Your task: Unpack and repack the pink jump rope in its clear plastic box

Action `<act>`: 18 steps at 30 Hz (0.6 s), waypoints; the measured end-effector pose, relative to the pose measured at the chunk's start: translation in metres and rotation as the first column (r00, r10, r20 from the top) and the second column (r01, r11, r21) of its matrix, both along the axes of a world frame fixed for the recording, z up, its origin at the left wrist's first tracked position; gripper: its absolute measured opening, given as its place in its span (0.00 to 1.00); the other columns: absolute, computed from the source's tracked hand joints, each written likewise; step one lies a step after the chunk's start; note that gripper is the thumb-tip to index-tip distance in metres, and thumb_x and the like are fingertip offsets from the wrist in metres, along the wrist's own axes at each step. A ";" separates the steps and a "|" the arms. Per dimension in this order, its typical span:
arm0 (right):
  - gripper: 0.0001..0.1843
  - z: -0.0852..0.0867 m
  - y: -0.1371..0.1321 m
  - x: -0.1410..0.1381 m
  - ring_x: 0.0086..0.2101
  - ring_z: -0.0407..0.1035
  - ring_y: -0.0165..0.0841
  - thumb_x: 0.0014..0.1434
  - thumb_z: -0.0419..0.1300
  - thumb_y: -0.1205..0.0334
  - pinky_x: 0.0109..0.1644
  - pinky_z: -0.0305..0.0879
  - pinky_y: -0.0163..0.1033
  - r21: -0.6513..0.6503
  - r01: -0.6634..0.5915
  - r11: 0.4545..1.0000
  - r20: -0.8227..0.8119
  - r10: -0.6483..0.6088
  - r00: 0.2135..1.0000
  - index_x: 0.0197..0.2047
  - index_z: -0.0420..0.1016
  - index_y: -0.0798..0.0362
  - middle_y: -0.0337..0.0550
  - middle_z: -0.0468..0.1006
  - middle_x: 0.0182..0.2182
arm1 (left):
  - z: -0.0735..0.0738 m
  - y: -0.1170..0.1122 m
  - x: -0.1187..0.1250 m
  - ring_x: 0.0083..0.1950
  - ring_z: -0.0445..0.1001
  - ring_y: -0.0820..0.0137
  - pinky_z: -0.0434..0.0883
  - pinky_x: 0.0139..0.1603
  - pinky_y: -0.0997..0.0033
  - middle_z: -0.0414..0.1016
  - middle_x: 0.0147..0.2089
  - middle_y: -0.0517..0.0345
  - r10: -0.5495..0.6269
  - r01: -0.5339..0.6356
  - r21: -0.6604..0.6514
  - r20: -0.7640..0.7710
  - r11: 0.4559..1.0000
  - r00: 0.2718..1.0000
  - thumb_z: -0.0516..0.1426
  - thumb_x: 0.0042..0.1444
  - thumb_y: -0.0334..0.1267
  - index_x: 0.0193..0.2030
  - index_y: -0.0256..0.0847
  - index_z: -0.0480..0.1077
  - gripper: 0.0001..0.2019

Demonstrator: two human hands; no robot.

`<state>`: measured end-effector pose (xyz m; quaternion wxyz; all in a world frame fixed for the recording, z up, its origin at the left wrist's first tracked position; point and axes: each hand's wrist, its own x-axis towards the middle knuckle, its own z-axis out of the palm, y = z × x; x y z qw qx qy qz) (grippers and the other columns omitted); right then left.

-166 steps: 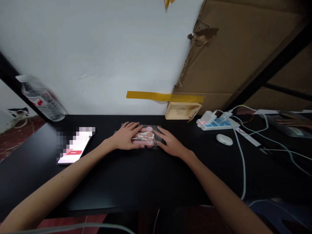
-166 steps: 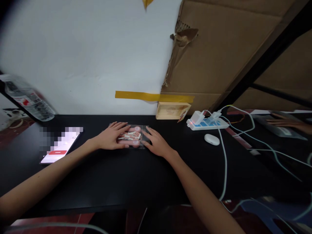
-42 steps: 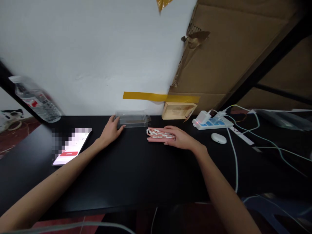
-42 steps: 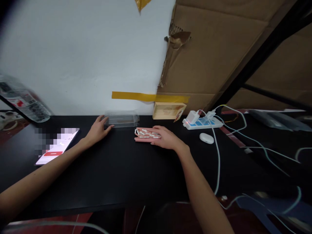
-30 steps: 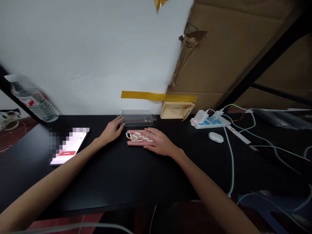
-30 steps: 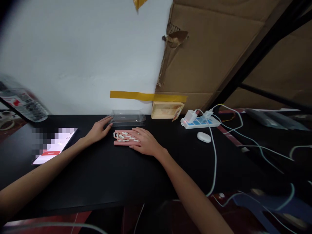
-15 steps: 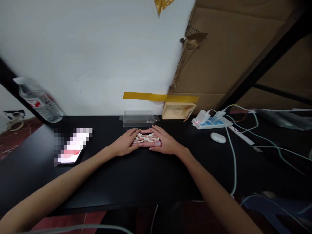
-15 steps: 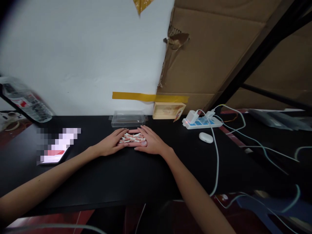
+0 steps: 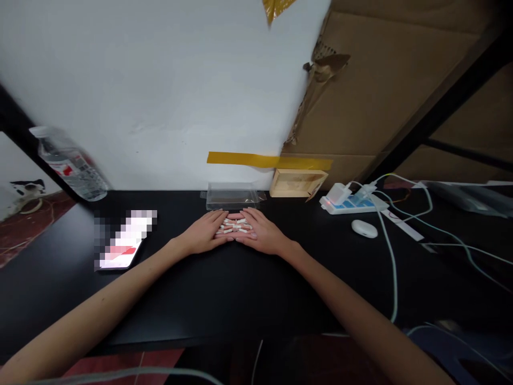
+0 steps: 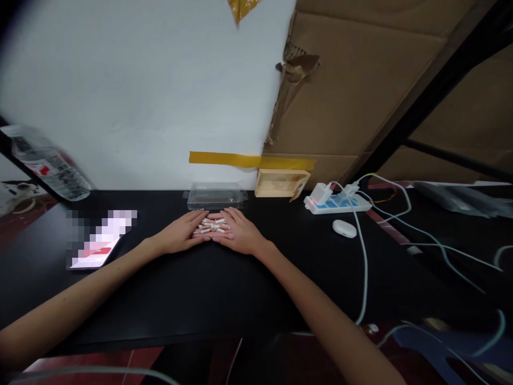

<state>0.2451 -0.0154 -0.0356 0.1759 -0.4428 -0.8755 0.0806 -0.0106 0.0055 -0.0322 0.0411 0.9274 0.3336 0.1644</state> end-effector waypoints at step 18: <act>0.53 0.007 -0.008 0.011 0.72 0.39 0.50 0.63 0.56 0.35 0.73 0.47 0.59 -0.012 -0.102 0.995 0.058 0.103 0.993 0.76 0.40 0.58 0.57 0.46 0.73 | -0.001 -0.009 0.009 0.75 0.52 0.51 0.52 0.72 0.51 0.59 0.71 0.35 0.012 0.006 0.136 -0.125 0.991 0.992 0.52 0.63 0.55 0.70 0.25 0.56 0.38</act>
